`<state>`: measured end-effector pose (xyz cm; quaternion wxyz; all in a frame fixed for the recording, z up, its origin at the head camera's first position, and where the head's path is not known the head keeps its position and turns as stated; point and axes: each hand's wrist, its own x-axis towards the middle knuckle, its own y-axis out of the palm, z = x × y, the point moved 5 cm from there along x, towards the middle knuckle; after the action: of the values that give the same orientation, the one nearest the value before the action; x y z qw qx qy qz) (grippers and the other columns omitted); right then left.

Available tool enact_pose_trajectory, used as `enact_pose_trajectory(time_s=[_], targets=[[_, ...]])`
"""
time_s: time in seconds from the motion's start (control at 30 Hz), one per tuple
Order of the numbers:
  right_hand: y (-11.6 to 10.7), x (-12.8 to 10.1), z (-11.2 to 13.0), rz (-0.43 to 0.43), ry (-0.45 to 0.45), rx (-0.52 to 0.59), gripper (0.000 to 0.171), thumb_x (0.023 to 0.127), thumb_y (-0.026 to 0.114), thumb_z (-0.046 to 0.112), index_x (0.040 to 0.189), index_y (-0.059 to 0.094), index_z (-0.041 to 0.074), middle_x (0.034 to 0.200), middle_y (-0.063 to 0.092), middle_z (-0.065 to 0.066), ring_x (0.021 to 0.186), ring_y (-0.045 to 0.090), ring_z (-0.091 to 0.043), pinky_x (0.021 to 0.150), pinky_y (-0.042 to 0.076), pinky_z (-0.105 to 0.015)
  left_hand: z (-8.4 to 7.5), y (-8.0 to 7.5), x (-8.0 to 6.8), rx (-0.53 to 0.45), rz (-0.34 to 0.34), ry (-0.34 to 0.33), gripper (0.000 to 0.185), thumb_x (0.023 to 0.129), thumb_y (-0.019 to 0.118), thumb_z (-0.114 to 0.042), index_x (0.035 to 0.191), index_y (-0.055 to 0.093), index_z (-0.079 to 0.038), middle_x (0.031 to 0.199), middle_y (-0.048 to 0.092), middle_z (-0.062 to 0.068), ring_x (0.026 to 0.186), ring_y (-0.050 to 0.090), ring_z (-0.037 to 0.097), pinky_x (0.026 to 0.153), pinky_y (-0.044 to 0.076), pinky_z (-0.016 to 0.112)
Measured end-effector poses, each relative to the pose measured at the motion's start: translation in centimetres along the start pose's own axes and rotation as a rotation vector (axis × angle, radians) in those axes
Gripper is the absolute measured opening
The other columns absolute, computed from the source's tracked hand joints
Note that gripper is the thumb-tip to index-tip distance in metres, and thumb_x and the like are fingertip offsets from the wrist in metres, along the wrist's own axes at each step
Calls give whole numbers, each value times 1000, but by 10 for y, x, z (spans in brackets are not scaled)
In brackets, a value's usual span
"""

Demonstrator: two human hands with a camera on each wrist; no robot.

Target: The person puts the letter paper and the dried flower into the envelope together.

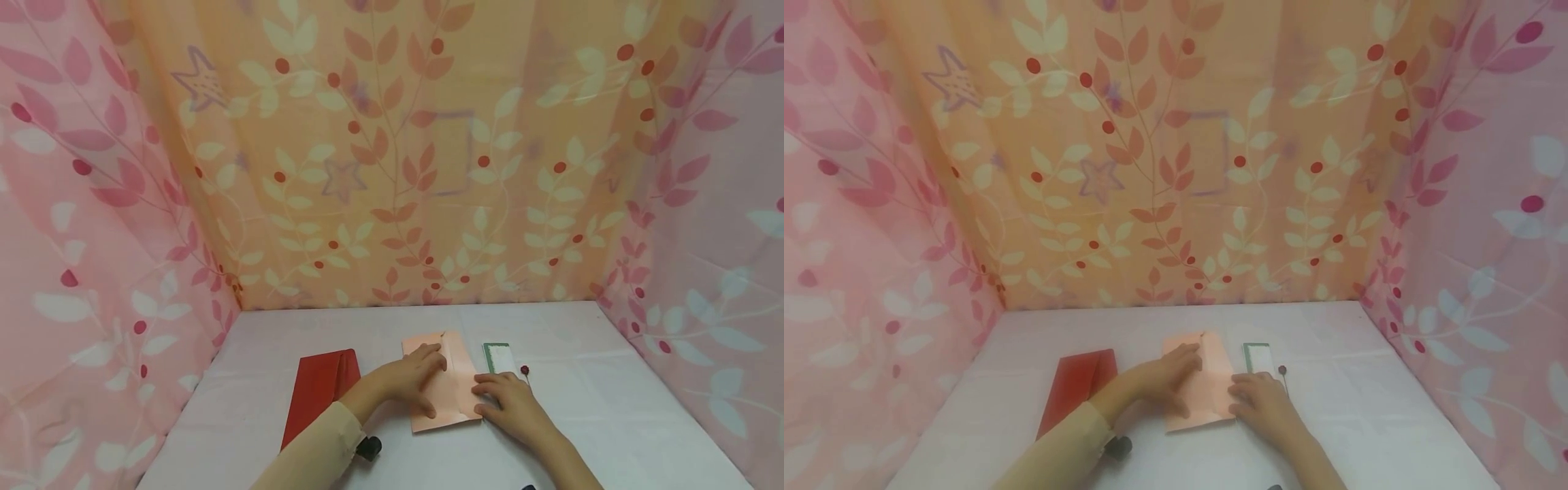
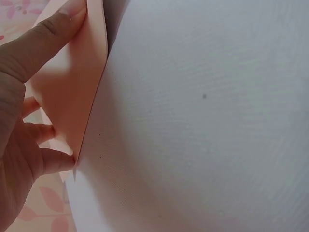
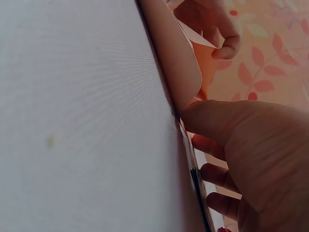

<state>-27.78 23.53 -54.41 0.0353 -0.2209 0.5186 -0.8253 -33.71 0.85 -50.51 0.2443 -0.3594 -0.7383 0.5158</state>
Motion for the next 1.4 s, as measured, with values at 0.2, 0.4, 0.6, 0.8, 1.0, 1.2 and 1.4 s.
enact_pose_trajectory(time_s=[0.2,0.4,0.6,0.8,1.0,1.2,1.4], targets=[[-6,1,13,-16,-28,-52,27,83,84,38,106,78,25,129,70,7,118,61,-18,98,49,-49,2,0,-2,6,5,-18,79,72,90,-52,131,43,-29,168,23,6,156,21,33,118,36,55],[-21,1,24,-100,-62,-68,27,82,86,34,105,78,22,117,74,8,110,67,-18,94,55,-46,2,0,0,8,1,-24,80,72,90,-53,132,43,-30,168,23,5,156,21,34,117,35,58],[-26,1,25,-146,-29,-49,21,84,86,28,103,78,22,112,74,11,110,67,-14,94,55,-43,2,1,1,-20,17,-14,79,72,89,-53,131,42,-30,168,22,6,156,20,37,118,33,59],[-31,6,31,-156,22,-68,24,82,87,22,103,77,20,108,75,9,105,70,-17,90,57,-43,10,6,-2,5,11,-33,80,71,90,-55,131,42,-32,168,22,4,156,22,36,118,35,53],[-43,9,31,-145,86,-95,23,82,85,13,103,78,16,107,76,0,104,69,-27,89,56,-49,7,4,-4,-5,6,-35,79,73,89,-54,133,42,-33,169,22,4,156,21,36,118,34,58],[-57,6,17,-143,161,-43,28,83,84,16,110,77,12,114,75,-7,109,67,-35,92,54,-56,-1,-2,-5,-35,3,-38,77,74,90,-49,132,42,-31,169,22,5,157,20,34,118,34,58],[-57,-1,-4,-65,274,-4,36,84,81,19,119,74,11,121,73,-12,113,65,-39,93,52,-58,1,1,-4,-55,5,-29,77,74,89,-51,131,41,-31,170,19,6,157,19,36,114,42,52]])
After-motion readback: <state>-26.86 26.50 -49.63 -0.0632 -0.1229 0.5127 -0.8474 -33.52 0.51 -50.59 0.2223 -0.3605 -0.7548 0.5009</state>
